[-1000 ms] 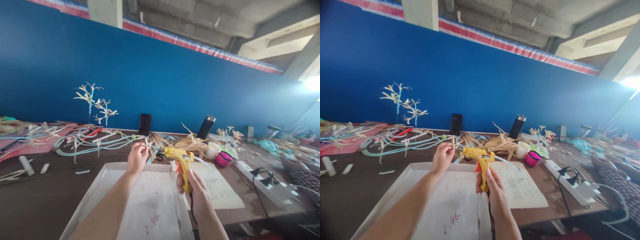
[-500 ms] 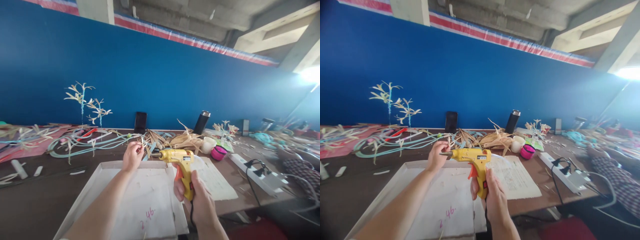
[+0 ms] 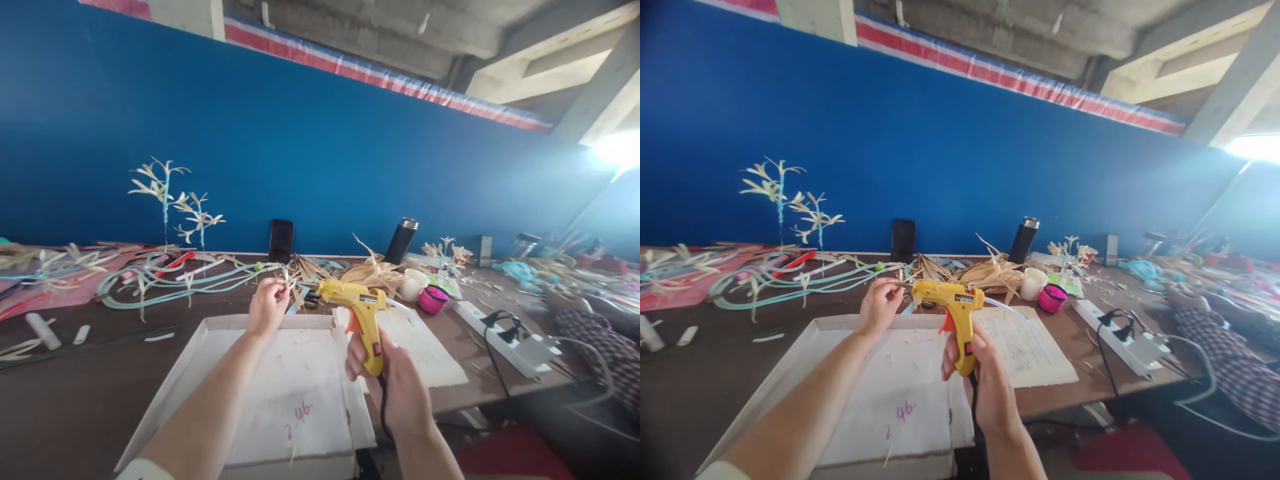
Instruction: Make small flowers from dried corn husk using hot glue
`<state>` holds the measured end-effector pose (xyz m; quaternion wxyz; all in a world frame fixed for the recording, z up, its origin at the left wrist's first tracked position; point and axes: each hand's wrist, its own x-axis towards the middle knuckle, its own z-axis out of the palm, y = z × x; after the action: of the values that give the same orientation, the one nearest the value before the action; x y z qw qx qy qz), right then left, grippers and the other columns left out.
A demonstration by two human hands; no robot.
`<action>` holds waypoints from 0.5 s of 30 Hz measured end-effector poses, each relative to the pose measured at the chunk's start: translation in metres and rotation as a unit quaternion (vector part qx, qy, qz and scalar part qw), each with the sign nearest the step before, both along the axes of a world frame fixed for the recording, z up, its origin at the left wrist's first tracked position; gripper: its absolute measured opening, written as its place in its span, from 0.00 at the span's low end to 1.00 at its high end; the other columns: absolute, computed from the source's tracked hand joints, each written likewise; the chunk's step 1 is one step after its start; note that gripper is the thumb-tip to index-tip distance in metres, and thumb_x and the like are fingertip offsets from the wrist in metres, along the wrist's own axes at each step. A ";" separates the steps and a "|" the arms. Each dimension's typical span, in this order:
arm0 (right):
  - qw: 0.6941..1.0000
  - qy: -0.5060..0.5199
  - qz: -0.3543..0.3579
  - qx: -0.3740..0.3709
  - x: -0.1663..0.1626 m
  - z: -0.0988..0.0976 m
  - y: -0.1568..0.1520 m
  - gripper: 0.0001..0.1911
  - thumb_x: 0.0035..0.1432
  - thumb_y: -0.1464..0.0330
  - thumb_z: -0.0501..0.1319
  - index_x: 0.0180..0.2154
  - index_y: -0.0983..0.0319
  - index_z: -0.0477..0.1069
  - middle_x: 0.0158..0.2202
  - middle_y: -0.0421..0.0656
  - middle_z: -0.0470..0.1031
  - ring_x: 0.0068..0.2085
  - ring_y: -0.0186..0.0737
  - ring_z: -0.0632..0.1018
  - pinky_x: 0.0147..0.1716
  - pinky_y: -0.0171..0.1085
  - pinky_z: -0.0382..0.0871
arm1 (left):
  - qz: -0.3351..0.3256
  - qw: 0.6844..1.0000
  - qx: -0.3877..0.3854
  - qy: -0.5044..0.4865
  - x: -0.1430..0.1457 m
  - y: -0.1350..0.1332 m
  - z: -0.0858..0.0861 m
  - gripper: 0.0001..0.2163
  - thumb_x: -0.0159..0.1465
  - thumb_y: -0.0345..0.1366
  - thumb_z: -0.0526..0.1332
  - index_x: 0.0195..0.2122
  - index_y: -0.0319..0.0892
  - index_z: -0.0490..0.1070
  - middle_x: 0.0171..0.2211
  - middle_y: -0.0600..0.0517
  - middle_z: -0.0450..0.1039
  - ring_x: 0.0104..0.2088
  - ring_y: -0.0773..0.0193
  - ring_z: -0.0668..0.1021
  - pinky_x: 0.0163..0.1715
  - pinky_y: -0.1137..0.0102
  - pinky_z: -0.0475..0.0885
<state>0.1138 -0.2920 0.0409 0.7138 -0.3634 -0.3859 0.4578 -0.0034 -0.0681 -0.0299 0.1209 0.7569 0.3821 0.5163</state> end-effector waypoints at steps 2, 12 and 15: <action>1.000 -0.006 0.003 0.003 0.000 0.000 0.000 0.12 0.58 0.60 0.50 0.33 0.60 0.66 0.28 0.40 0.59 0.27 0.36 0.63 0.28 0.36 0.61 | -0.006 1.000 0.002 -0.001 0.000 0.001 -0.001 0.07 0.59 0.37 0.57 0.28 0.41 0.70 0.39 0.49 0.71 0.29 0.68 0.74 0.33 0.73 0.72; 1.000 -0.012 0.012 0.022 -0.005 -0.008 0.002 0.12 0.60 0.64 0.49 0.38 0.60 0.68 0.29 0.41 0.59 0.30 0.36 0.63 0.32 0.39 0.62 | -0.002 1.000 -0.001 -0.011 0.002 0.001 -0.003 0.06 0.59 0.36 0.57 0.29 0.41 0.70 0.39 0.49 0.71 0.25 0.70 0.73 0.30 0.74 0.71; 1.000 -0.029 -0.007 0.008 -0.006 -0.008 0.001 0.12 0.59 0.62 0.50 0.39 0.60 0.68 0.29 0.41 0.60 0.31 0.38 0.64 0.33 0.39 0.62 | -0.005 1.000 -0.005 -0.008 0.001 0.000 -0.003 0.06 0.59 0.37 0.57 0.28 0.42 0.70 0.39 0.49 0.72 0.27 0.69 0.74 0.30 0.74 0.71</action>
<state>0.1074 -0.2912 0.0329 0.7087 -0.3732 -0.4074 0.4387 -0.0022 -0.0677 -0.0327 0.1302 0.7542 0.3794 0.5199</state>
